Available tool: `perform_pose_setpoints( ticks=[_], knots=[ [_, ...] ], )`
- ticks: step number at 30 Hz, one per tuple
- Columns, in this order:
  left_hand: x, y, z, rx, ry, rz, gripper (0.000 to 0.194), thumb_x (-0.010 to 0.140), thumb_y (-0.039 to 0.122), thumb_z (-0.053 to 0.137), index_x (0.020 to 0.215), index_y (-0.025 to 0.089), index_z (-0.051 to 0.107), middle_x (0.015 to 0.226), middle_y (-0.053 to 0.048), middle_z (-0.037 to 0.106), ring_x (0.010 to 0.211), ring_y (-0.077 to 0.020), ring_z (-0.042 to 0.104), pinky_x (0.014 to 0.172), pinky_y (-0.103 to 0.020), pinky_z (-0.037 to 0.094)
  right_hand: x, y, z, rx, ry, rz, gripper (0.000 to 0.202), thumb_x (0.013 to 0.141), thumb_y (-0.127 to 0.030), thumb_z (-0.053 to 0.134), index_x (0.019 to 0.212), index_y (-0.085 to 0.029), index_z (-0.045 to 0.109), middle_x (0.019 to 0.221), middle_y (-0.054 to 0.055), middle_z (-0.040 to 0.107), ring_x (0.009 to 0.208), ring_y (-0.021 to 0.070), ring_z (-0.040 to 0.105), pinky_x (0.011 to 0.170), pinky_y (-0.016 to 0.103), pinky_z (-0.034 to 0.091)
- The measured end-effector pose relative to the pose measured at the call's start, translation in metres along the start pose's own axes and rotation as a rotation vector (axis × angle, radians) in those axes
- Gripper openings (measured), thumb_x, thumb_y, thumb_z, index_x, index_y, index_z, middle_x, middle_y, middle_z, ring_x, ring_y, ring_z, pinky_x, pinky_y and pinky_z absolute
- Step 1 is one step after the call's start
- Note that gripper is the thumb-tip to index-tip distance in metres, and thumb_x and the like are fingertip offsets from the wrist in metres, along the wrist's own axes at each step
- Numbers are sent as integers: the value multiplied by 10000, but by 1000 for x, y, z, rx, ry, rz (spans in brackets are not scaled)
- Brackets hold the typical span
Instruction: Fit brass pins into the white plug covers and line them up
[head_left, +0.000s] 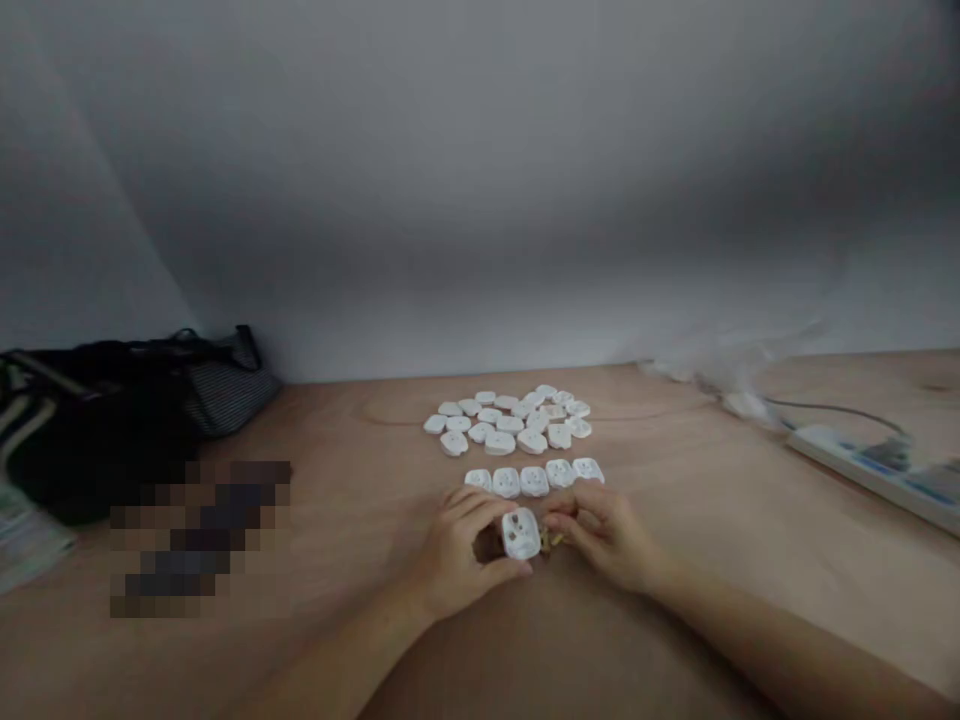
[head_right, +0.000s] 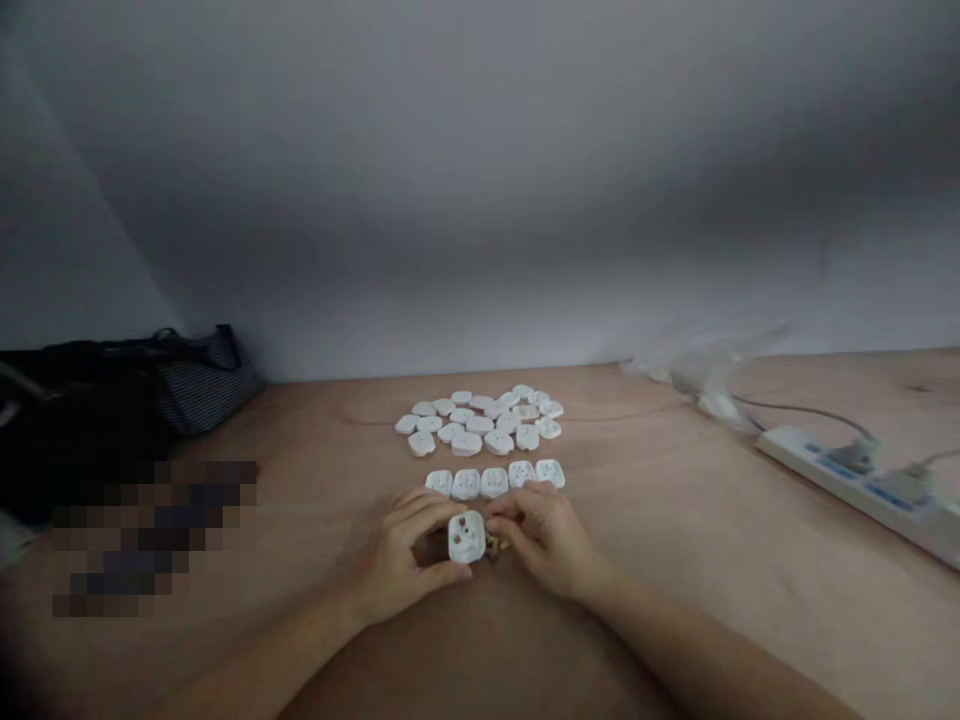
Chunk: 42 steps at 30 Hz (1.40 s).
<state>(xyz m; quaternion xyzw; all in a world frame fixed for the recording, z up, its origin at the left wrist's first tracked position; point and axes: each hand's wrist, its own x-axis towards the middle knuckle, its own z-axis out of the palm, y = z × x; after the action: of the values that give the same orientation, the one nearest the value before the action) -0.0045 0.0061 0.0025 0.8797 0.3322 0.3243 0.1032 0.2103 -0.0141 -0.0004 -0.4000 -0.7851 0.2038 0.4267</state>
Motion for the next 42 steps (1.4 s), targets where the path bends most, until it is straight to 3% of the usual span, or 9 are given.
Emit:
perform_pose_setpoints(
  ticks=[5,16,36,38,42],
  knots=[
    [1,2,0,30,-9,8,478,617,456,760,1003,205,632,953,-62,662,919,-249,574,845,-396,429,-2,1,4,67,71,-23,77,825,-237,571,884,-205,609,812,25,662,747,163,606,702,293,462],
    [2,4,-1,35,-5,28,492,610,495,750,993,213,626,929,-50,665,905,-244,571,850,-387,406,-1,2,2,-119,-88,-194,110,850,-220,523,861,-235,632,862,25,688,865,193,590,819,371,389],
    [3,9,0,58,-10,34,459,641,480,733,986,195,629,923,-54,669,886,-240,574,867,-396,378,-1,0,1,-212,-89,-277,157,831,-200,535,907,-262,657,1000,28,673,894,197,569,805,382,372],
    [3,10,-1,51,-4,33,459,645,487,727,991,202,631,923,-56,671,887,-244,575,859,-399,386,-1,0,0,-221,-92,-281,178,825,-235,553,965,-281,652,1065,35,651,939,211,561,825,391,371],
    [3,10,-3,41,27,1,447,646,501,719,971,204,643,910,-59,672,869,-255,581,832,-400,408,-2,1,-1,-226,-31,-245,409,802,-282,585,1206,-274,524,1182,72,583,1041,241,520,883,413,354]
  ],
)
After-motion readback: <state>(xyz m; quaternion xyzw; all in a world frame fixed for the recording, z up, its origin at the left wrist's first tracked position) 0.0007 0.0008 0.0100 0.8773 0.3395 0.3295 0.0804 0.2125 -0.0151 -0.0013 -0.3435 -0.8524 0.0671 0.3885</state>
